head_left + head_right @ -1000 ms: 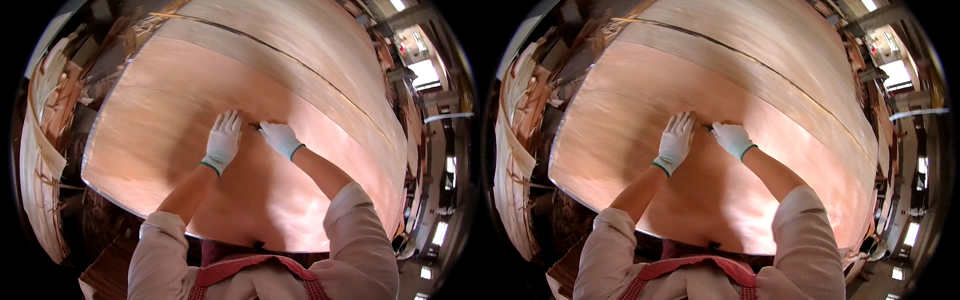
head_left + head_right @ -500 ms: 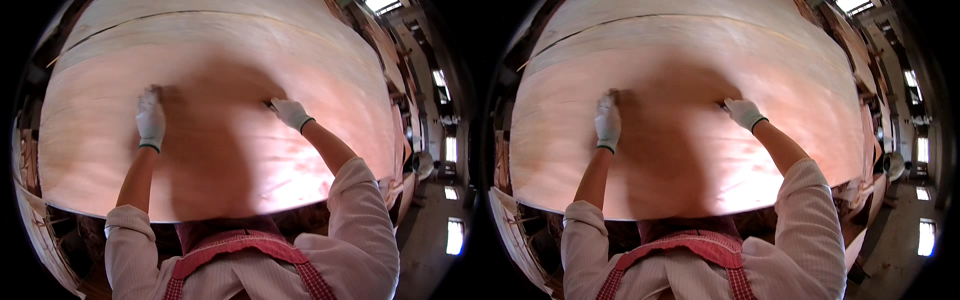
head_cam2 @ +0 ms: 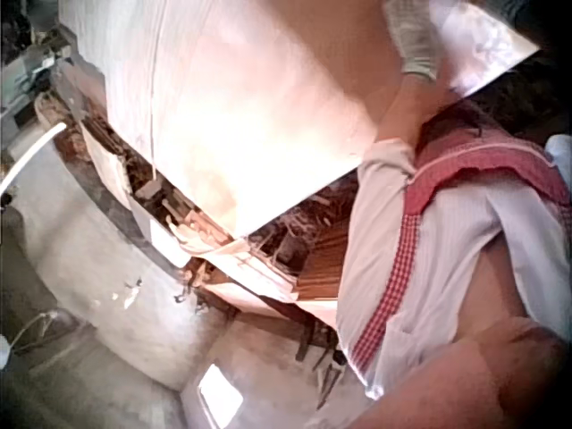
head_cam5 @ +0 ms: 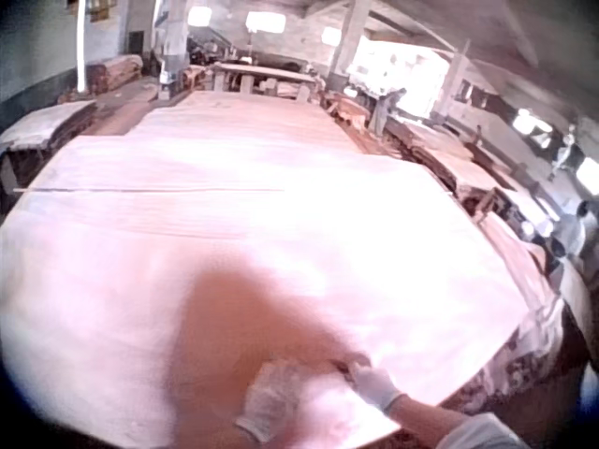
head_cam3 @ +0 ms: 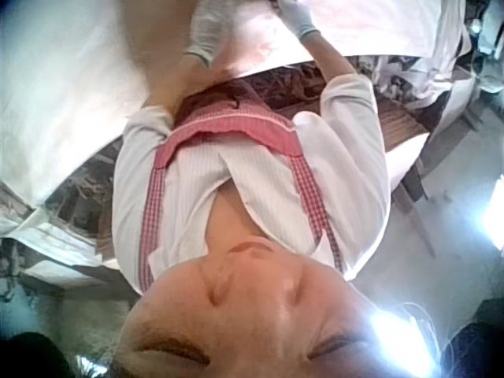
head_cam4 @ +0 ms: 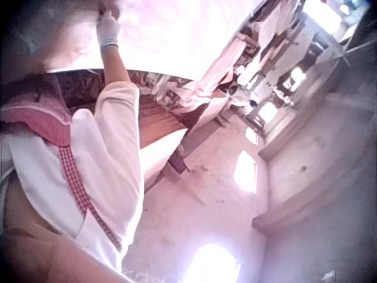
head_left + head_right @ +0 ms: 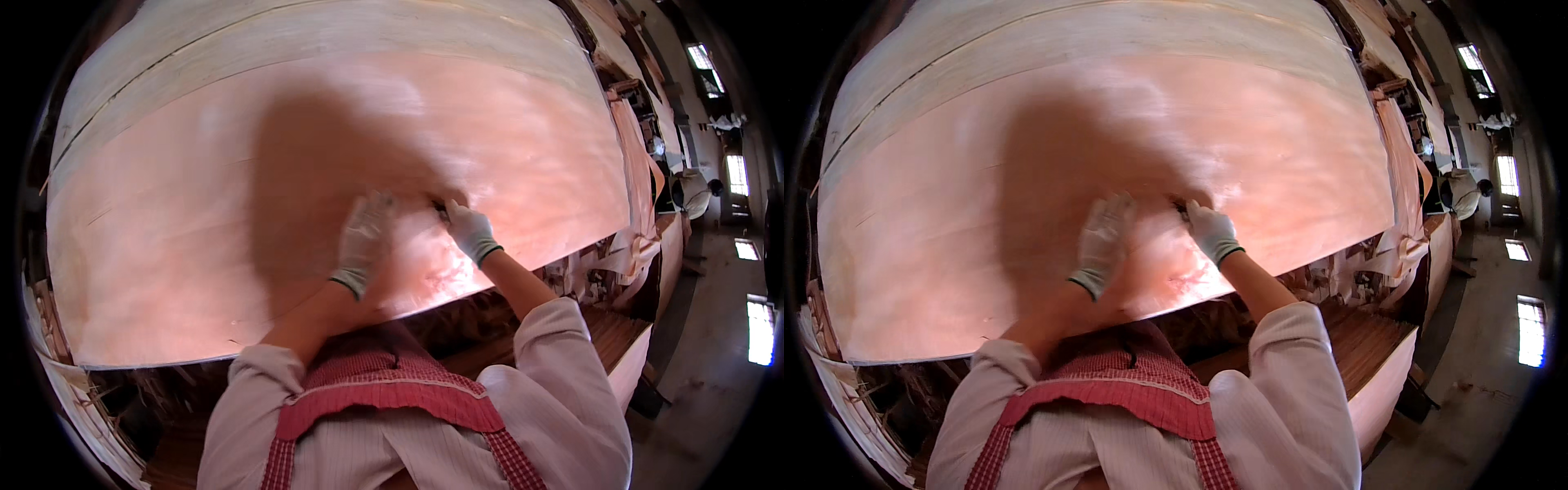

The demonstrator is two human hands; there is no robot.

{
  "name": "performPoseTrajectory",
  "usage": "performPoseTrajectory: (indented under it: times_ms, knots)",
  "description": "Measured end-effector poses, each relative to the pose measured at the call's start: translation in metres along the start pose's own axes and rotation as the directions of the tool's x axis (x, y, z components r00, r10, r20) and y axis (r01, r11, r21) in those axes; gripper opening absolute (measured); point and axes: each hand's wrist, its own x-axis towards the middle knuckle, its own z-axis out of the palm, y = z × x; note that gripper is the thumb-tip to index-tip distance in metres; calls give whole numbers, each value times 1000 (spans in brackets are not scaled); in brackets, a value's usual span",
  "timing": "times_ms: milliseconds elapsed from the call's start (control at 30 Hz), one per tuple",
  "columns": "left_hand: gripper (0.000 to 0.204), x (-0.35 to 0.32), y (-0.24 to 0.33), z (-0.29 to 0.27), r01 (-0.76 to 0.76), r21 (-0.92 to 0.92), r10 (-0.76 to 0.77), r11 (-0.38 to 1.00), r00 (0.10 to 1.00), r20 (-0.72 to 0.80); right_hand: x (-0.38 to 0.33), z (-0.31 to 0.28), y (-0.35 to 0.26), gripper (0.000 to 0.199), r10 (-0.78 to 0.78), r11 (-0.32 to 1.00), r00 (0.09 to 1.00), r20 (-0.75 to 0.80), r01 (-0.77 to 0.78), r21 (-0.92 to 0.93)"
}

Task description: The person handles large, thin sheets of wood veneer in a workshop. They lift, flip, and stack the veneers, occasionally using a metal ruler to measure and mark the surface with a pen. The person also peels back layers of the veneer to inspect the surface underneath.

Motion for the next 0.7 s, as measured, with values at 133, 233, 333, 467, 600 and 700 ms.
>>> performPoseTrajectory:
  times_ms: [133, 233, 333, 467, 600, 700]
  knots:
    - [44, -9, 27, -5, -210, -29, 202, 977, 964, -176, -63, 19, 22, 25, 170, 965, 985, 42, -175, 196]
    - [44, -4, 30, -4, -199, -73, 186, 977, 970, -155, -94, 18, 34, 23, 288, 900, 947, 142, -318, 299]
    - [44, -3, 28, -1, -204, -8, 198, 979, 960, -197, -122, 27, 36, 27, 544, 759, 834, -89, -445, 475]
    - [46, -5, 34, -4, -211, 0, 206, 978, 957, -203, -185, 56, 107, 17, 881, 374, 457, -124, -510, 775]
    - [45, -6, 39, -3, -221, -20, 214, 975, 962, -171, -207, 72, 169, 14, 935, -334, 75, 346, -132, 933]
    - [44, -6, 36, -2, -220, 11, 219, 975, 962, -164, -186, 56, 176, 18, 880, -458, 95, 466, -94, 884]
